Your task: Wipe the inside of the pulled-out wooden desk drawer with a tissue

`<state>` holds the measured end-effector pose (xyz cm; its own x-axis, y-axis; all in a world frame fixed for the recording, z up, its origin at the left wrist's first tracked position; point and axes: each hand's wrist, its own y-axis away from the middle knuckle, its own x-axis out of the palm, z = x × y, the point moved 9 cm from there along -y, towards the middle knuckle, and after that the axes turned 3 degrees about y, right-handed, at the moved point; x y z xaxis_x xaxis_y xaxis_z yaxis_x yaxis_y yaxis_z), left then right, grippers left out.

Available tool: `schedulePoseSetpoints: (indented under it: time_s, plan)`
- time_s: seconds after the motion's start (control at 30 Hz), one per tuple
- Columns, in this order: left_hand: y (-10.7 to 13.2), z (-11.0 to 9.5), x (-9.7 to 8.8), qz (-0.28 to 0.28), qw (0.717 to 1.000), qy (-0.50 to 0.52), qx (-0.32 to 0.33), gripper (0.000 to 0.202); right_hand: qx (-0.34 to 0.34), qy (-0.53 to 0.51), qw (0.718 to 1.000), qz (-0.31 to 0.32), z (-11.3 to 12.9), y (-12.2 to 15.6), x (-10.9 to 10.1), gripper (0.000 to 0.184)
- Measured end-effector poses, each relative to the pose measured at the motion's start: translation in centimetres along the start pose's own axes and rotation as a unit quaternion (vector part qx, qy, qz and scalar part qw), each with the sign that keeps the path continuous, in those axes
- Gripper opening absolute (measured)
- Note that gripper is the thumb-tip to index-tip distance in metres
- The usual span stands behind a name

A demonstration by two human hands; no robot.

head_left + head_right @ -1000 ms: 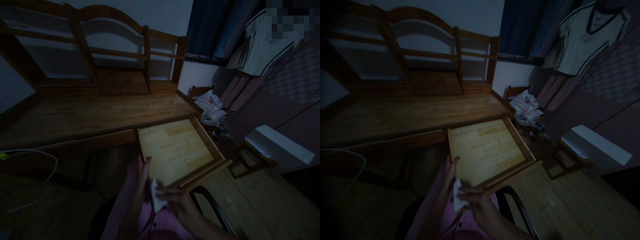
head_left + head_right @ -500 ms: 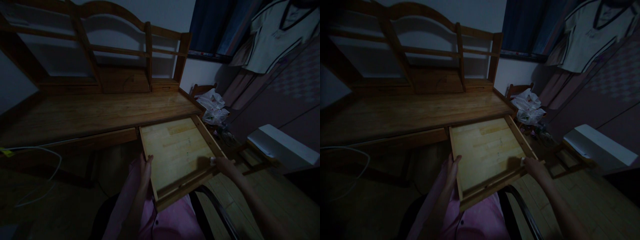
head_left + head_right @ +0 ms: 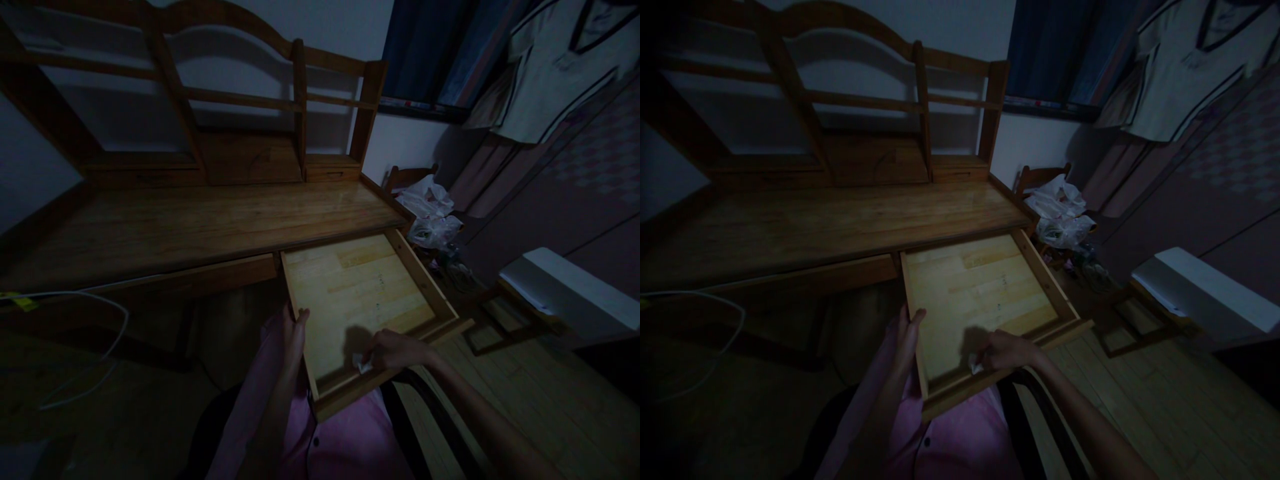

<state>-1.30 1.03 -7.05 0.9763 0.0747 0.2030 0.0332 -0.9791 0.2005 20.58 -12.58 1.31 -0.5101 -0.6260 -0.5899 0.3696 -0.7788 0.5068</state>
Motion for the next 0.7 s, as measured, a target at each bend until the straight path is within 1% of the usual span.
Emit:
schedulePoseSetpoints:
  time_s: [0.1,0.17,0.23,0.3,0.37,0.43,0.5,0.57,0.63,0.7]
  plan:
    - [-0.1,0.1,-0.1,-0.003,1.000,-0.022,-0.005,0.072,0.009,0.012,1.000,0.010,-0.3,-0.4,0.4,0.036]
    - [-0.1,-0.1,-0.2,-0.001,0.999,-0.043,0.005,0.070,0.020,0.039,0.999,-0.005,-0.5,-0.8,0.3,0.034]
    - [-0.1,-0.2,-0.1,0.010,0.999,-0.041,0.019,0.069,0.025,0.059,0.998,-0.015,-0.4,-1.0,0.4,0.033]
    - [-0.1,-0.2,0.1,0.019,0.999,-0.029,0.028,0.070,0.020,0.077,0.997,-0.011,0.1,-1.2,0.5,0.034]
    - [0.0,-0.2,0.0,0.014,0.999,-0.032,0.027,0.071,0.002,0.099,0.995,-0.011,0.7,-1.3,0.5,0.039]
    - [0.1,-0.3,0.0,0.005,0.999,-0.046,0.019,0.070,-0.010,0.126,0.992,-0.029,1.1,-1.3,0.0,0.040]
    - [0.3,-0.5,0.1,0.004,0.999,-0.045,0.008,0.070,0.004,0.145,0.986,-0.078,1.1,-0.8,-1.5,0.037]
    - [0.4,-0.6,0.3,0.006,0.999,-0.041,0.000,0.069,0.044,0.163,0.971,-0.167,0.7,0.4,-4.4,0.035]
    - [0.4,-0.7,0.2,0.001,0.999,-0.047,0.003,0.068,0.098,0.206,0.939,-0.258,-0.1,2.4,-7.8,0.038]
    - [0.3,-1.1,-0.1,-0.009,0.997,-0.073,0.032,0.067,0.155,0.283,0.893,-0.314,-1.1,4.8,-10.9,0.049]
